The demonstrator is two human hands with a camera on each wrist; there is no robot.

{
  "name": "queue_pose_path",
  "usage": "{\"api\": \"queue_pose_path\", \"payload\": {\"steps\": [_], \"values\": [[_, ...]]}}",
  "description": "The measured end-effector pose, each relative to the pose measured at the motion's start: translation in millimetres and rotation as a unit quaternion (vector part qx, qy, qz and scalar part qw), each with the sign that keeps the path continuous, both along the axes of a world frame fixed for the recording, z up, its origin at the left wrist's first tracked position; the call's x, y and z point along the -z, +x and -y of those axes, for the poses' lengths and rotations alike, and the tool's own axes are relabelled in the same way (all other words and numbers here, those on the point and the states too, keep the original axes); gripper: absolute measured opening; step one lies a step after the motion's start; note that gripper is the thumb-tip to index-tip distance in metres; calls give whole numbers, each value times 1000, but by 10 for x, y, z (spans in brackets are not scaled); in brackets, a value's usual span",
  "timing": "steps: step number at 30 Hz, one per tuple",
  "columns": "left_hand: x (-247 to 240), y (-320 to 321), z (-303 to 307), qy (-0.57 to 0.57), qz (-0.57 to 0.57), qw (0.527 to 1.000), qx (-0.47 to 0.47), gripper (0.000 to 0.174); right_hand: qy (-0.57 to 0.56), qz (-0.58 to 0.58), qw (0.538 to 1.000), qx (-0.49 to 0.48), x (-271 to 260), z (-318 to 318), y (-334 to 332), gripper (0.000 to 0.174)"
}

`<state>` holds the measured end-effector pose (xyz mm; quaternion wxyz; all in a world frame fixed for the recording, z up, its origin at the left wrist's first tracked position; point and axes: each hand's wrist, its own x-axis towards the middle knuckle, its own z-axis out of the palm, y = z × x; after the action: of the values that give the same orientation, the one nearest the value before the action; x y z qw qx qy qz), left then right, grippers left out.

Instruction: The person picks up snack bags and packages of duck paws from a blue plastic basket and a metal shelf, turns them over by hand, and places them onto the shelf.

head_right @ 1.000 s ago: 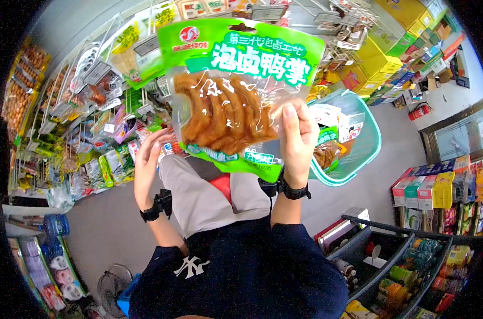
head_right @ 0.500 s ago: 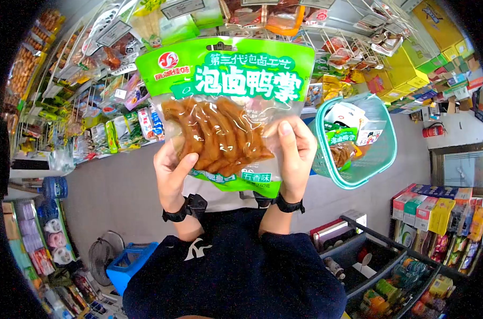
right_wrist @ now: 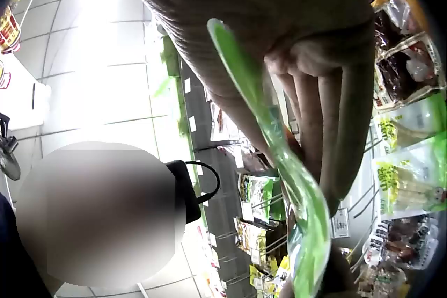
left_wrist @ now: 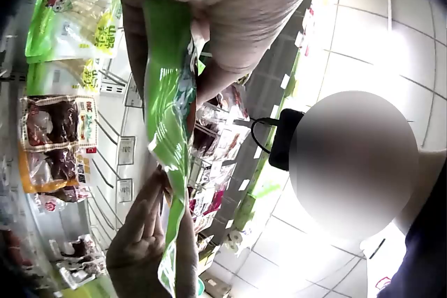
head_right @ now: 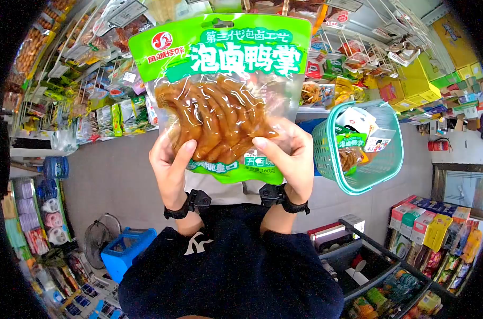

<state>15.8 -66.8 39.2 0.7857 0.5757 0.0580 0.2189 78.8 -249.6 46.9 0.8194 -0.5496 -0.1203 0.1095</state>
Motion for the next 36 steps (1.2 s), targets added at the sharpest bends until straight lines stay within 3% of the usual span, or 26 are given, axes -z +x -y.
{"api": "queue_pose_path", "payload": {"steps": [5,11,17,21,36], "values": [[-11,-18,1,23,0,1000,7,36,9,7,1000,26,-15,-11,-24,22],[46,-50,-16,7,6,1000,6,40,29,33,998,46,-107,-30,-96,21],[38,-56,-93,60,46,996,52,42,32,57,996,59,-45,-9,-87,21],[12,-61,-107,54,5,997,62,39,36,61,994,83,-59,-20,-103,21],[101,-38,-89,77,10,997,14,37,-27,78,985,149,-30,-7,-148,14]]}}
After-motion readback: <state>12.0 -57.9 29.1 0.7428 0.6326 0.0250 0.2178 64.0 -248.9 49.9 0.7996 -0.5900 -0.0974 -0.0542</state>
